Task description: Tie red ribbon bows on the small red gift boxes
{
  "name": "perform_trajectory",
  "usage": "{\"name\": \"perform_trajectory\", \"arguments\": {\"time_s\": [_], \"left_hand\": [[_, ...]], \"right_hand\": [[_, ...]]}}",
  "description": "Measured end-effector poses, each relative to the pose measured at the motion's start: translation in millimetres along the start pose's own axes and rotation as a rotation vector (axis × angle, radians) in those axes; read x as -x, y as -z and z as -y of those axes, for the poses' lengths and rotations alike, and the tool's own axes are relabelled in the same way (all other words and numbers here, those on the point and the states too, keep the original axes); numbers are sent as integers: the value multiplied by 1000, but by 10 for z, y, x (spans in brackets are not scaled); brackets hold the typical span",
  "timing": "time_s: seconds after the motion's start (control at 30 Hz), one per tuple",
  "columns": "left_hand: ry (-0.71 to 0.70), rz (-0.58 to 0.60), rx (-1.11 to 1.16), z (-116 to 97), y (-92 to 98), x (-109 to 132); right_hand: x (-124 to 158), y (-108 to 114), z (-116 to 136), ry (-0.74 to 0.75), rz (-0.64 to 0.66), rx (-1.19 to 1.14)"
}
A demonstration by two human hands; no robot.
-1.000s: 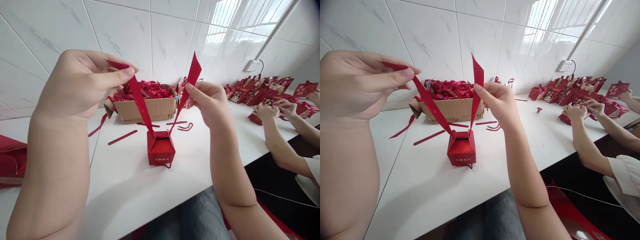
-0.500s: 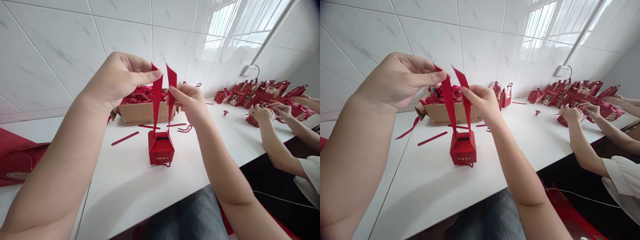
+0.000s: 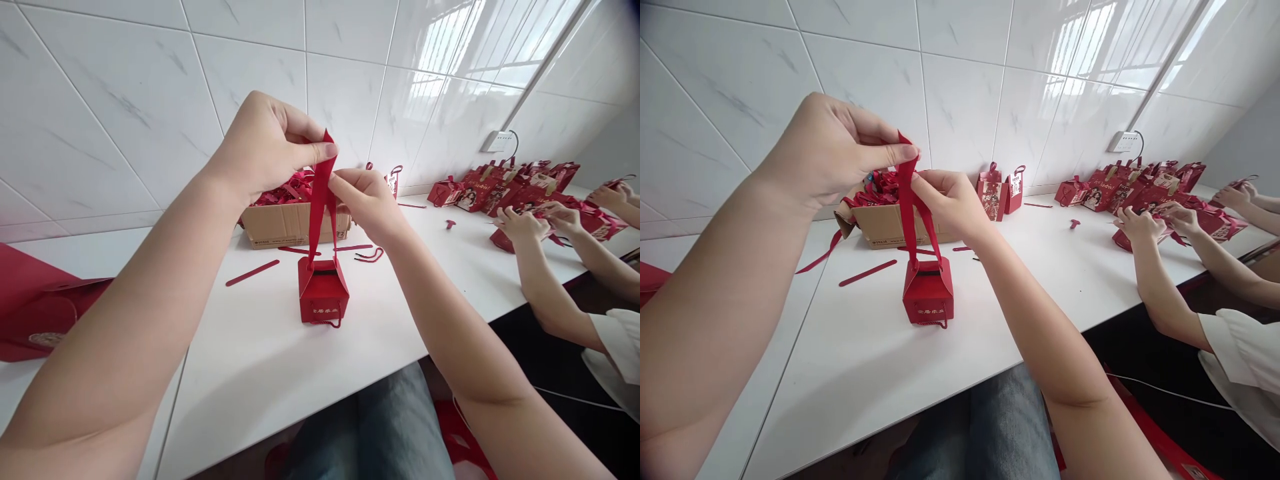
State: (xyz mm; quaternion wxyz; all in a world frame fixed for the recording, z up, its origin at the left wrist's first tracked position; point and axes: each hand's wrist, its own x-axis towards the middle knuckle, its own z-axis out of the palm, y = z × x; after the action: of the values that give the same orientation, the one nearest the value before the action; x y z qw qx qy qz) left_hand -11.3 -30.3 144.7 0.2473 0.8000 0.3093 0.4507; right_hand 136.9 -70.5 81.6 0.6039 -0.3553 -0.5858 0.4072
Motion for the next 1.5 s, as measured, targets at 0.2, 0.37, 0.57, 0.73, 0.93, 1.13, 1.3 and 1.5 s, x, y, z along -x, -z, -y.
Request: {"name": "perform_trajectory", "arguments": {"time_s": [0.2,0.37,0.57,0.73,0.93,1.13,1.3,1.5], "left_hand": [[-55,-38,-162,-22,-20,8],[-119,-70,-211,-37,-25,-14],[-84,55,-133,19,73,28],[-255,-93,-173,100,41,185],[-307,83,-93,340,-160,566],[-243,98,-98,595,-350,706],[124,-11,186,656,-393,511],[299,241,651,566,-399,275]], "right_hand": [[28,23,74,16,91,112],[-113,57,13,-101,89,-35],[-146,181,8,-238,232,-135],[-164,214,19,-282,243,-152],[-201,301,15,-330,287,-160],[-181,263,116,-251,303,329],[-114,179,165,248,195,953],[-60,191,55,574,317,999]]}}
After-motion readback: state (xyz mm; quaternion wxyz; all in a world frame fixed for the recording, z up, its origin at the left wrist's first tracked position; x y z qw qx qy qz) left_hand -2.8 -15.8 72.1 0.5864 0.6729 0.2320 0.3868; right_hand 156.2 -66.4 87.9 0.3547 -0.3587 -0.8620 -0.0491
